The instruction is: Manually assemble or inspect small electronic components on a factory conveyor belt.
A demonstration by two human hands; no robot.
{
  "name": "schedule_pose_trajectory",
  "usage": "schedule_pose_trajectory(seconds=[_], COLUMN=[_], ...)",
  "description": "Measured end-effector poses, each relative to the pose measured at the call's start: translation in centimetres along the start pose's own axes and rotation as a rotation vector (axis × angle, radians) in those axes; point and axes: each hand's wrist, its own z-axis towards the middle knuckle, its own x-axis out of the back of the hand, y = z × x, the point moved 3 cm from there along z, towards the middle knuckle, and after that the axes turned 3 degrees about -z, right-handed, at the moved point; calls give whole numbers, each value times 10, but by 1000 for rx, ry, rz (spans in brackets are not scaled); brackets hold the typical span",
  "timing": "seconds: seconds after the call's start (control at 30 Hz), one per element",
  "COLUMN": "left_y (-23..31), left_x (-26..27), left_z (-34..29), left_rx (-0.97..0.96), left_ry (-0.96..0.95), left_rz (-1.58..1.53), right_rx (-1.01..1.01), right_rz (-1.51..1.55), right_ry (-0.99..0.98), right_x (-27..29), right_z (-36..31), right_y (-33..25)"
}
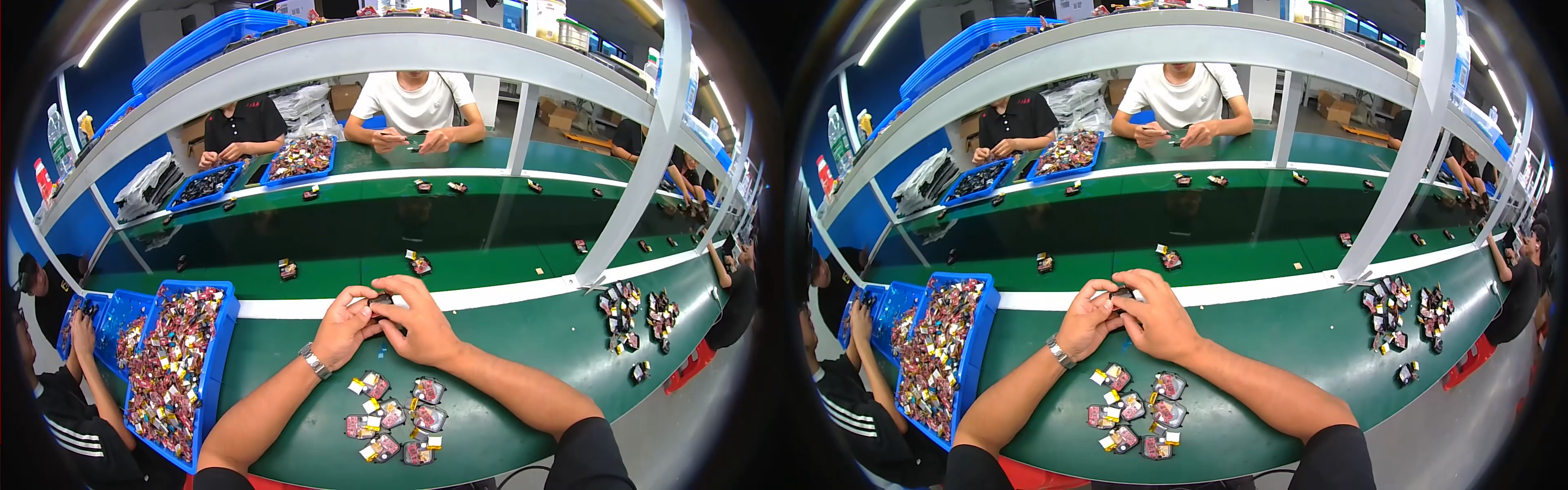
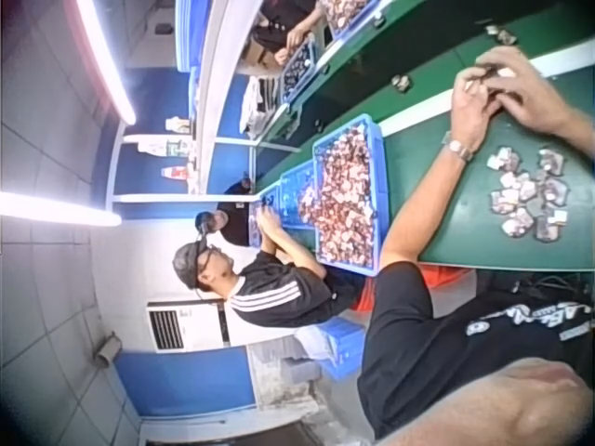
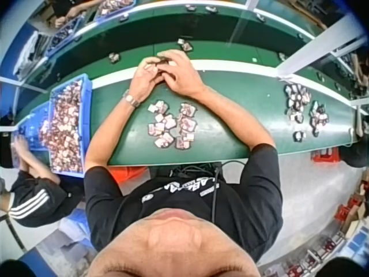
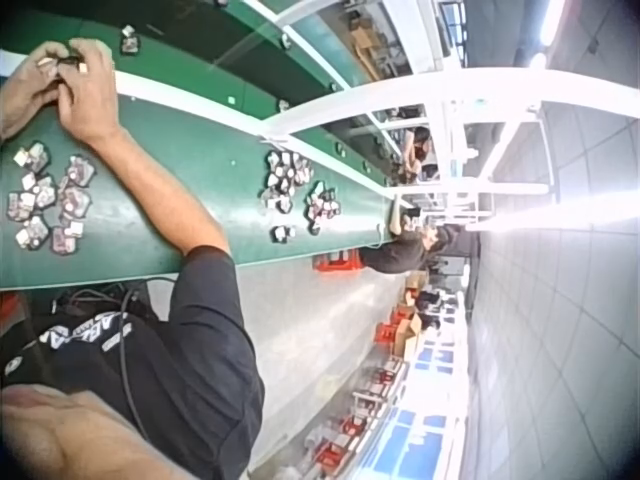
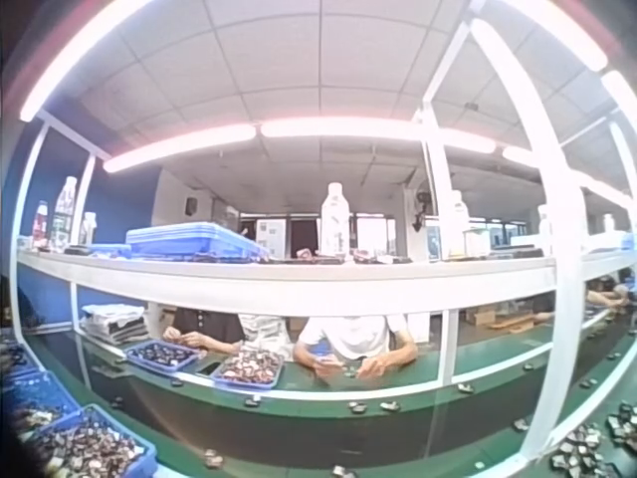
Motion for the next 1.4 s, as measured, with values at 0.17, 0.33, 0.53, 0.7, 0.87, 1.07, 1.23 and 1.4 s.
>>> schedule_pose_trajectory(seconds=[0.17,0.33,0.53,0.7,0.87,1.07,1.23,1.4], left_y=[-1,-1,-3,-4,-1,-3,-4,-5], left_x=[-1,-2,-1,0,-2,-3,-3,-2], left_z=[1,2,2,1,1,1,0,0], left_rx=[-25,-18,-5,-8,-36,-48,-40,-62], left_ry=[-62,-60,-37,-15,-50,-73,-45,-37], left_rz=[-71,-82,-75,-47,-83,-81,-54,-36], right_rx=[-73,-102,-82,-75,-39,-84,-76,-22], right_rz=[10,14,-13,78,25,31,83,79], right_ry=[64,75,71,64,59,80,70,49], right_x=[2,1,0,0,7,5,3,1], right_z=[-2,-4,-3,0,3,-1,0,-1], right_y=[5,7,7,7,2,5,6,7])
